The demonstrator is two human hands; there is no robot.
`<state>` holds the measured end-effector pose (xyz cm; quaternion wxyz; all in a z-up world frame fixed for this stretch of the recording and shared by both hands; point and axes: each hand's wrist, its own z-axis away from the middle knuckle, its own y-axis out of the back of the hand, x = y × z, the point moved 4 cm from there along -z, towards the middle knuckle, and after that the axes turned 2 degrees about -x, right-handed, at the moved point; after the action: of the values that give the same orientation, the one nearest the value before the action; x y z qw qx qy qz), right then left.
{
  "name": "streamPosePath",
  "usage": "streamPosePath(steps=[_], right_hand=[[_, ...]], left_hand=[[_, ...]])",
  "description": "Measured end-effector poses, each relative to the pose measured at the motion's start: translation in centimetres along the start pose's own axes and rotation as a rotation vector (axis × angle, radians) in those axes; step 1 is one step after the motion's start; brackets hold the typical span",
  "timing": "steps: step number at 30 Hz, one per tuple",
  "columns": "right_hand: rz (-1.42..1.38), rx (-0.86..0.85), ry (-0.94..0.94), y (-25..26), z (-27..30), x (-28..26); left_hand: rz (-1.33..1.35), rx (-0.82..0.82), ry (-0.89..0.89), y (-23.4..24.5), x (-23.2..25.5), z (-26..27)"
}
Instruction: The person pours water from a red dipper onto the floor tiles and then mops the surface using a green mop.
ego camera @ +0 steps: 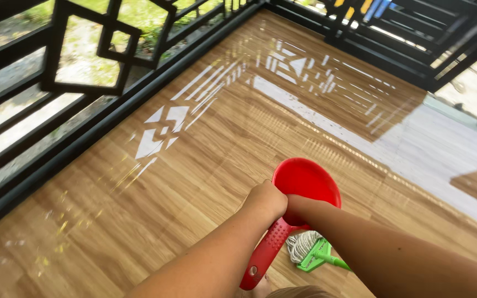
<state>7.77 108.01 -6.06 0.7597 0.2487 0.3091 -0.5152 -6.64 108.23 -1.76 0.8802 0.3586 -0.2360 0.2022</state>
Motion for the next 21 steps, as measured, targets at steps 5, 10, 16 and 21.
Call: streamPosePath(steps=[5,10,16,21], right_hand=[[0.074,0.018,-0.093,3.0,2.1,-0.1],[-0.25,1.144,-0.199,19.5,10.4,0.0],[-0.261,1.12,-0.252,19.3,9.0,2.4],[-0.434,0.915,-0.265,9.5,2.6,2.6]], left_hand=[[-0.096,-0.05,-0.175,1.2,-1.0,-3.2],[-0.05,-0.166,-0.029,5.5,-2.6,-6.3],[-0.006,-0.063,-0.049,11.4,-4.2,-8.3],[0.154,-0.142,0.013,13.1,-3.7,-10.7]])
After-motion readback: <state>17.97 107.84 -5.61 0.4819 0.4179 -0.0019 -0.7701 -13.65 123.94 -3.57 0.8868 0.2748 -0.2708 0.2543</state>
